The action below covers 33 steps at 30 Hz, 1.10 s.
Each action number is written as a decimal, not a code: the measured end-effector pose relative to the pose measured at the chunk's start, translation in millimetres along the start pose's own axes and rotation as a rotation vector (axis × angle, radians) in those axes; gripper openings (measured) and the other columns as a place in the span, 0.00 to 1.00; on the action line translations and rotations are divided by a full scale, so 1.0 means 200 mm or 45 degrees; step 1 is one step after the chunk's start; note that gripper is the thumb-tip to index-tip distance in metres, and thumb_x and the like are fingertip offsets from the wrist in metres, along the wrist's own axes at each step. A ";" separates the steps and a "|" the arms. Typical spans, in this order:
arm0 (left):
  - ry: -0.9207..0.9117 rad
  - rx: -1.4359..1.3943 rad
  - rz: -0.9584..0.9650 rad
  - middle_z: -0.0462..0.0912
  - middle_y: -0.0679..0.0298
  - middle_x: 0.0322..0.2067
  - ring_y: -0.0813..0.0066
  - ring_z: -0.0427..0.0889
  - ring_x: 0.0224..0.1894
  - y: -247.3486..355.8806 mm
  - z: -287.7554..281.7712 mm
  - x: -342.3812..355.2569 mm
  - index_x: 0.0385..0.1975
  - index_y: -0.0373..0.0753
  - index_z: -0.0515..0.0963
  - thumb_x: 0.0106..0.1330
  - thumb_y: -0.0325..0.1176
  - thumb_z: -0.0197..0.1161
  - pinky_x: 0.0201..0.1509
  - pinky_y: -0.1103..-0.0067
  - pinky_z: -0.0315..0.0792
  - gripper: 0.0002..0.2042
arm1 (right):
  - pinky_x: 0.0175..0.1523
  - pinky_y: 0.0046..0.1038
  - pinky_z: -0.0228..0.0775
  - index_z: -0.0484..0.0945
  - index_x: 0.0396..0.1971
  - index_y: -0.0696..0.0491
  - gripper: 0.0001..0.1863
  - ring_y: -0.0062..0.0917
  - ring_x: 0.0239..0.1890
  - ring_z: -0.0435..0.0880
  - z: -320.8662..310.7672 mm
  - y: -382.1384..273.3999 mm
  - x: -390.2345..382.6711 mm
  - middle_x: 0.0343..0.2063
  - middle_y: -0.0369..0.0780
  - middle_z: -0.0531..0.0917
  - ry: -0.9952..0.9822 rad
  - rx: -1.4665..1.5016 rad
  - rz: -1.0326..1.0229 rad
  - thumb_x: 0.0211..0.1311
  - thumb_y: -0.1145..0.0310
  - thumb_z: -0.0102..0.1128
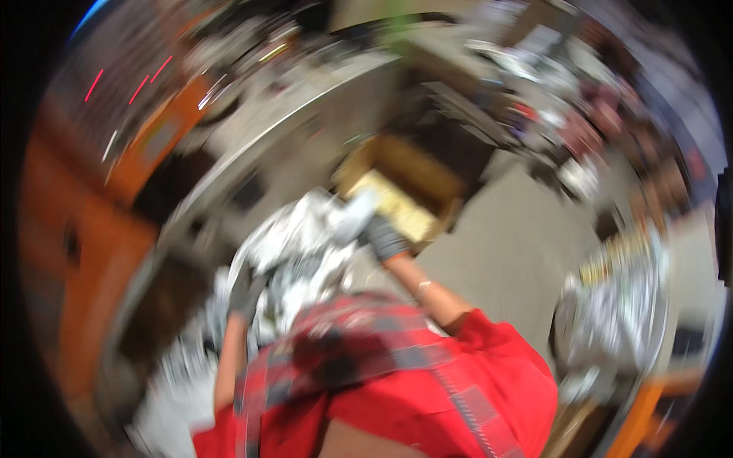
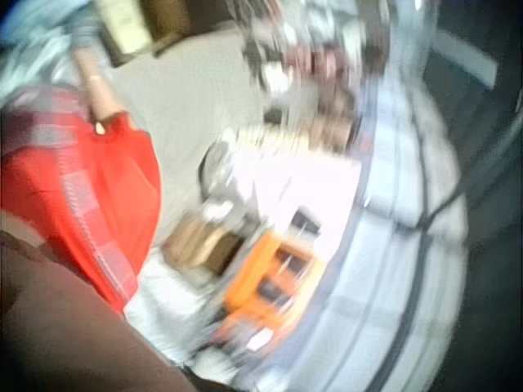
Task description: The person operates an orange injection molding machine in a workshop. They open the machine door, place a metal bowl under a nozzle to catch dripping fluid, and then close the door. They repeatedly press buttons on the control panel and retrieve small white plastic parts from a bag on the floor.
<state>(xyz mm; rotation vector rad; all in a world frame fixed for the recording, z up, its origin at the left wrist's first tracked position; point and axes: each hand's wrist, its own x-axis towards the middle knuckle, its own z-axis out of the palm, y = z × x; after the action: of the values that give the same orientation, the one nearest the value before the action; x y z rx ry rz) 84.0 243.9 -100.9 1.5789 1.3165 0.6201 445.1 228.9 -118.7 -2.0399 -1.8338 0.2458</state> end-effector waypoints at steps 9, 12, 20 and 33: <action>0.260 0.376 -0.946 0.79 0.50 0.46 0.59 0.76 0.50 -1.37 0.15 -0.69 0.54 0.36 0.70 0.51 0.48 0.64 0.57 0.69 0.68 0.31 | 0.16 0.23 0.59 0.73 0.27 0.51 0.07 0.22 0.14 0.69 0.04 -0.07 -0.21 0.18 0.35 0.74 -0.386 1.554 1.162 0.60 0.66 0.59; 0.272 0.213 -0.911 0.75 0.50 0.51 0.57 0.74 0.54 -1.46 0.11 -0.90 0.53 0.43 0.73 0.54 0.53 0.59 0.59 0.66 0.65 0.29 | 0.17 0.24 0.59 0.74 0.24 0.51 0.06 0.22 0.14 0.69 0.12 -0.19 -0.18 0.17 0.35 0.74 -0.471 1.375 1.046 0.59 0.68 0.58; 0.882 -0.057 -0.951 0.75 0.50 0.53 0.55 0.71 0.57 -1.04 -0.27 -1.04 0.55 0.33 0.69 0.56 0.48 0.64 0.60 0.68 0.65 0.31 | 0.34 0.30 0.71 0.52 0.65 0.43 0.35 0.21 0.34 0.73 0.35 -0.39 -0.15 0.40 0.33 0.70 -0.697 1.520 0.532 0.57 0.76 0.53; 1.564 0.312 0.676 0.69 0.59 0.48 0.71 0.67 0.49 0.49 -1.84 -0.22 0.57 0.43 0.63 0.62 0.31 0.59 0.46 0.73 0.67 0.23 | 0.34 0.30 0.77 0.81 0.35 0.55 0.16 0.29 0.30 0.84 0.34 -0.76 -0.18 0.30 0.44 0.83 -0.626 1.402 0.621 0.54 0.58 0.59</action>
<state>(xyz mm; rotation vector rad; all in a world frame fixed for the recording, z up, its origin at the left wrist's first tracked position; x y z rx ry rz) -194.5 332.9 147.3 1.7930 1.8427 2.0419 275.4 215.2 -125.1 -1.5703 -0.9150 1.5874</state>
